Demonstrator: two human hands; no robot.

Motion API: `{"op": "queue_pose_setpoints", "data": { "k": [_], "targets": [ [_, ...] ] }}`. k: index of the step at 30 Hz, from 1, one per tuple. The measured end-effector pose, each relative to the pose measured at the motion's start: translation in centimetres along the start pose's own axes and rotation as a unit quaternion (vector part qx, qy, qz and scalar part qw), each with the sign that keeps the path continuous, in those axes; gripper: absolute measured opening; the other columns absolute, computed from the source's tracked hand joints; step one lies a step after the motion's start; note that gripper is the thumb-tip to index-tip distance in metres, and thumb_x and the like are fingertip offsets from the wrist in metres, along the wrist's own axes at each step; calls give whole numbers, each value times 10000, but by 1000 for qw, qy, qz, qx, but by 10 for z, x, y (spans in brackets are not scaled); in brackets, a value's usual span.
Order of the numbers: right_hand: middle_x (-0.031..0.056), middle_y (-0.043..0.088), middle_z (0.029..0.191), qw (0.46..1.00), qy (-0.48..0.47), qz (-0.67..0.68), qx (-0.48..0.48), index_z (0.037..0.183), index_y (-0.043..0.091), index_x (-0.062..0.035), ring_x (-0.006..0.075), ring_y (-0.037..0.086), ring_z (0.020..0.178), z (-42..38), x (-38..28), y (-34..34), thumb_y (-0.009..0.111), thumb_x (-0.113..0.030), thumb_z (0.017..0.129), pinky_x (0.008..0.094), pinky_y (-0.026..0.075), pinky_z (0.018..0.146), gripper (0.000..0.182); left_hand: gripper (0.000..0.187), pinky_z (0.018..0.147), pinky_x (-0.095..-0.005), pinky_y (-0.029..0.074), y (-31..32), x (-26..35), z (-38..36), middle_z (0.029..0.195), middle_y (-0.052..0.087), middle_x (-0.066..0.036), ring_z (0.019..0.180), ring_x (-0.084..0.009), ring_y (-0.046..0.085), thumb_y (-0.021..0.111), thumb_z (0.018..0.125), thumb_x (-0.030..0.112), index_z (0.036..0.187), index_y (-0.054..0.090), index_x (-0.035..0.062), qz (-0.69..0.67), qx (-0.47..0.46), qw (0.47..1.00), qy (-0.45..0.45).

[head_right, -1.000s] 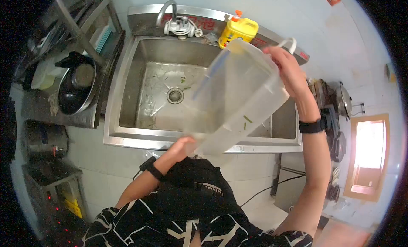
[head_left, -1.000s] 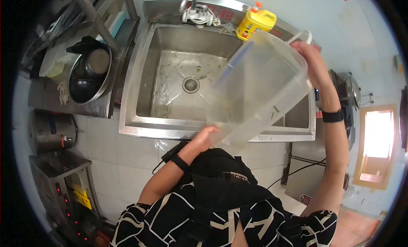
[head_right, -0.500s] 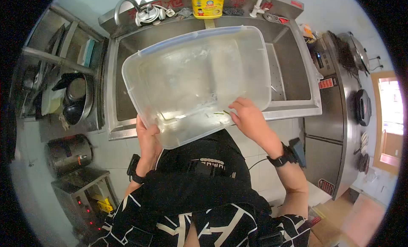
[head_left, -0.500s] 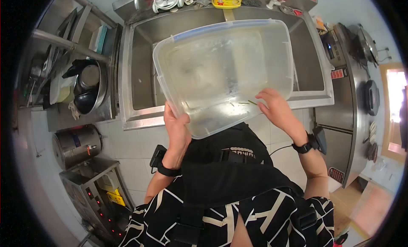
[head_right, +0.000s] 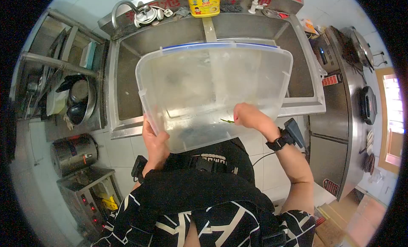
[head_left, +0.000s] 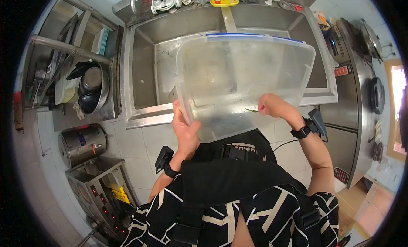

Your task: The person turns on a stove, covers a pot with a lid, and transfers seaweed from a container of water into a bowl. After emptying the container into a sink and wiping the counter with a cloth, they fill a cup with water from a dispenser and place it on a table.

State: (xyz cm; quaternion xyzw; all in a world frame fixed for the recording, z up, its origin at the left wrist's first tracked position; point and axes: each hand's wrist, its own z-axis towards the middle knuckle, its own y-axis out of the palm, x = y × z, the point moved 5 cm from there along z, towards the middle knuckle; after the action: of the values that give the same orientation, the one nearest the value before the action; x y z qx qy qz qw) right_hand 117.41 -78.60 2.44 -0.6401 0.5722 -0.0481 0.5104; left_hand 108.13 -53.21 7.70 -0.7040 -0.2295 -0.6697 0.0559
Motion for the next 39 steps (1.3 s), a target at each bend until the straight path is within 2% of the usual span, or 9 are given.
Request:
{"op": "queue_pose_setpoints", "data": {
  "k": [7,9,19,21,25,28,31,33,39],
  "targets": [
    [161,594,719,981,-8,170,96,755,604,0,312,573,697,5,3,-7,571,-43,697,352,444,627,80,430,892,-249,275,7,7,4,1048,383,-65,1009,-173,375,426,534,-48,954,513,-16,14,-38,999,23],
    [120,580,713,979,-76,134,131,827,588,8,241,566,683,6,-10,-6,580,-41,749,320,445,611,92,411,889,-249,276,7,8,5,1047,381,-66,1007,-172,373,431,537,-46,939,513,-16,22,-33,999,27],
    [170,576,660,989,-106,20,103,653,579,12,315,557,668,33,-30,0,588,-39,659,374,442,616,52,365,884,-243,262,-4,9,11,1053,367,-76,1005,-178,362,443,539,-40,898,501,-13,26,-39,998,45],
    [185,553,623,999,-30,-10,-44,677,576,34,259,531,571,44,-28,14,582,-42,651,326,424,572,80,362,884,-242,258,-10,6,13,1052,363,-78,1008,-180,359,441,539,-42,895,498,-14,36,-43,997,50],
    [122,555,599,994,-20,17,-103,669,553,32,192,506,561,42,-43,17,560,-36,643,304,411,558,74,404,877,-237,272,-17,7,17,1030,374,-69,977,-173,392,434,540,-52,938,490,-15,48,-40,996,62],
    [41,517,554,968,-62,233,-69,650,547,1,137,460,518,32,-46,0,585,-75,678,280,395,510,89,448,868,-229,296,-25,16,24,1030,394,-65,947,-164,428,430,544,-60,987,485,-23,97,-42,988,114],
    [-3,515,650,891,43,450,-28,731,529,-40,73,464,602,10,-47,-21,558,-69,743,228,394,542,42,457,887,-239,289,-37,23,33,1065,394,-82,980,-178,419,437,554,-54,1008,481,-35,132,-37,982,129],
    [9,515,730,779,-4,626,21,810,497,-80,87,475,652,-6,-46,-27,528,-35,775,211,404,587,65,469,901,-247,285,-42,23,44,1084,394,-91,1002,-185,413,439,557,-52,1024,479,-39,128,-42,983,122],
    [55,580,801,734,6,657,170,827,492,-77,131,555,721,-37,-53,11,510,7,786,241,455,651,96,628,1020,-329,208,-64,9,69,1223,365,-135,1184,-229,328,482,596,-18,1209,356,-60,125,-47,989,69]
  ]
}}
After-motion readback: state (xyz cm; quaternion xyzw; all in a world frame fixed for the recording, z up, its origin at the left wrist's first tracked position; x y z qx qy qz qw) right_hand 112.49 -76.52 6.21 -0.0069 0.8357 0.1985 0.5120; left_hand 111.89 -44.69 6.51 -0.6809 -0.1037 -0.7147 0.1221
